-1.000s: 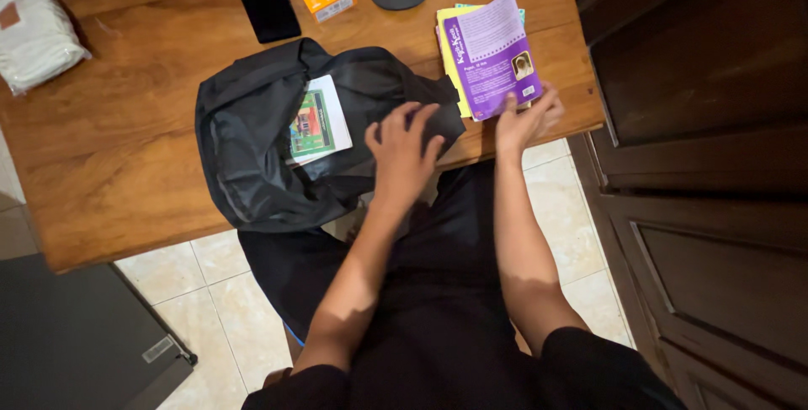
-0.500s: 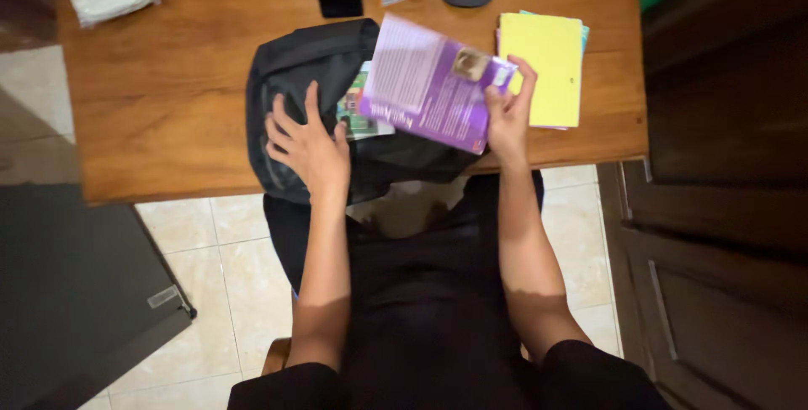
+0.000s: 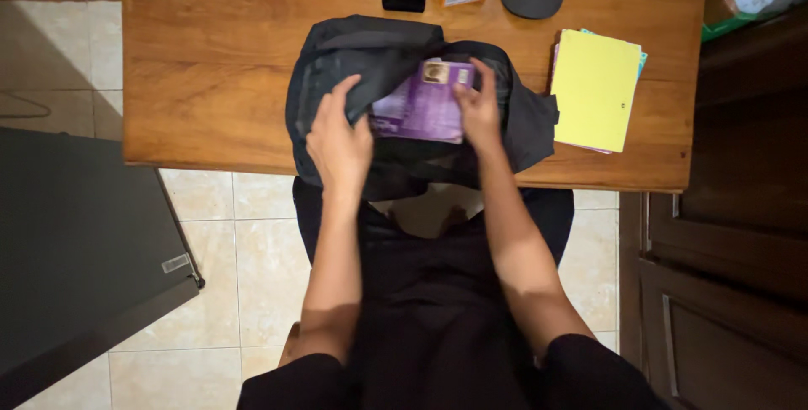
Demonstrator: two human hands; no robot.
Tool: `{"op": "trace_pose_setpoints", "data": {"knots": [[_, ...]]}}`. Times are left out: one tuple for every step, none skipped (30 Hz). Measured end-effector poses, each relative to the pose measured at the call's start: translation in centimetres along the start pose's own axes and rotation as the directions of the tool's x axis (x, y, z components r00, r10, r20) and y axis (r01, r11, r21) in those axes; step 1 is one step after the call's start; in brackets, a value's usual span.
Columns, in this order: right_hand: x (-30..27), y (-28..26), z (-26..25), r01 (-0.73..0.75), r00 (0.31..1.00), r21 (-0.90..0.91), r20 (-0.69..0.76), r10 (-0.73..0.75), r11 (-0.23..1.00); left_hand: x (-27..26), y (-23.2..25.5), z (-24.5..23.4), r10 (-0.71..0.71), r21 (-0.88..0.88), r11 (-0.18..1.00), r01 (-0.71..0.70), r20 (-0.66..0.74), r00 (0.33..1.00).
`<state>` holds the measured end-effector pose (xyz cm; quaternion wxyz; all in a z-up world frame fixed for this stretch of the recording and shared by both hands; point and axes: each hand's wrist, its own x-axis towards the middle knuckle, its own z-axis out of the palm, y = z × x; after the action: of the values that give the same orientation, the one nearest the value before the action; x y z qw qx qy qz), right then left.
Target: The person sits at a wooden table and packs a black sling bag. They open the bag, place a wallet, glasses, a comb, and a stack of notebooks and papers inside, arranging the items into the main compartment.
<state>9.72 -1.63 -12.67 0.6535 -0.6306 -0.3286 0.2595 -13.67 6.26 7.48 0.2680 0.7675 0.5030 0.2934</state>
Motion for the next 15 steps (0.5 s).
{"op": "trace_pose_setpoints", "data": {"knots": [[0.4, 0.3, 1.7, 0.045, 0.999, -0.150, -0.016, -0.047, 0.988, -0.1, 0.3, 0.2, 0.014, 0.017, 1.000, -0.014, 0.001, 1.000], [0.7, 0.4, 3.0, 0.085, 0.995, -0.296, -0.024, -0.097, 0.951, -0.3, 0.6, 0.5, 0.028, 0.034, 0.999, -0.028, 0.001, 1.000], [0.6, 0.4, 4.1, 0.131, 0.989, -0.376, -0.010, -0.146, 0.917, -0.5, 0.8, 0.8, 0.012, 0.040, 0.999, -0.015, 0.081, 0.997], [0.4, 0.2, 4.9, 0.176, 0.981, -0.453, 0.009, -0.193, 0.874, -0.8, 1.0, 1.2, -0.005, 0.047, 0.999, -0.003, 0.161, 0.987], [0.2, -0.2, 5.6, 0.217, 0.971, -0.524, 0.027, -0.238, 0.824, -0.9, 1.1, 1.5, -0.018, 0.055, 0.998, 0.004, 0.242, 0.970], [-0.1, -0.8, 5.8, 0.235, 0.964, -0.572, 0.033, -0.264, 0.786, -1.3, 1.2, 1.9, 0.045, 0.038, 0.998, -0.055, 0.237, 0.971], [-0.3, -1.5, 5.5, 0.252, 0.955, -0.619, 0.037, -0.293, 0.744, -1.7, 1.4, 2.4, 0.112, 0.018, 0.993, -0.119, 0.231, 0.966], [-0.6, -2.3, 5.0, 0.266, 0.946, -0.664, 0.042, -0.320, 0.699, -2.2, 1.7, 3.0, 0.179, -0.001, 0.983, -0.183, 0.225, 0.958], [-1.0, -3.1, 4.3, 0.248, 0.955, -0.640, 0.035, -0.295, 0.727, -2.6, 2.0, 3.7, 0.233, 0.004, 0.971, -0.238, 0.196, 0.953], [-1.4, -3.9, 3.5, 0.229, 0.963, -0.615, 0.029, -0.269, 0.754, -3.0, 2.3, 4.4, 0.287, 0.011, 0.956, -0.293, 0.167, 0.943], [-2.0, -4.7, 2.5, 0.203, 0.970, -0.594, 0.015, -0.241, 0.778, -3.4, 2.7, 5.2, 0.345, 0.012, 0.937, -0.350, 0.146, 0.927], [-2.8, -5.3, 1.4, 0.140, 0.981, -0.535, -0.037, -0.188, 0.833, -3.7, 3.1, 5.8, 0.358, 0.010, 0.931, -0.364, 0.156, 0.921], [-3.4, -5.9, 0.2, 0.083, 0.986, -0.469, -0.087, -0.139, 0.879, -3.9, 3.7, 6.5, 0.378, 0.006, 0.924, -0.384, 0.162, 0.912], [-3.9, -6.3, -1.1, 0.028, 0.987, -0.397, -0.132, -0.088, 0.917, -4.2, 4.3, 7.1, 0.397, 0.001, 0.915, -0.403, 0.168, 0.902], [-4.4, -6.4, -2.6, 0.030, 0.972, -0.410, -0.202, -0.123, 0.912, -4.4, 4.9, 7.8, 0.410, -0.052, 0.911, -0.408, 0.208, 0.888]]}}
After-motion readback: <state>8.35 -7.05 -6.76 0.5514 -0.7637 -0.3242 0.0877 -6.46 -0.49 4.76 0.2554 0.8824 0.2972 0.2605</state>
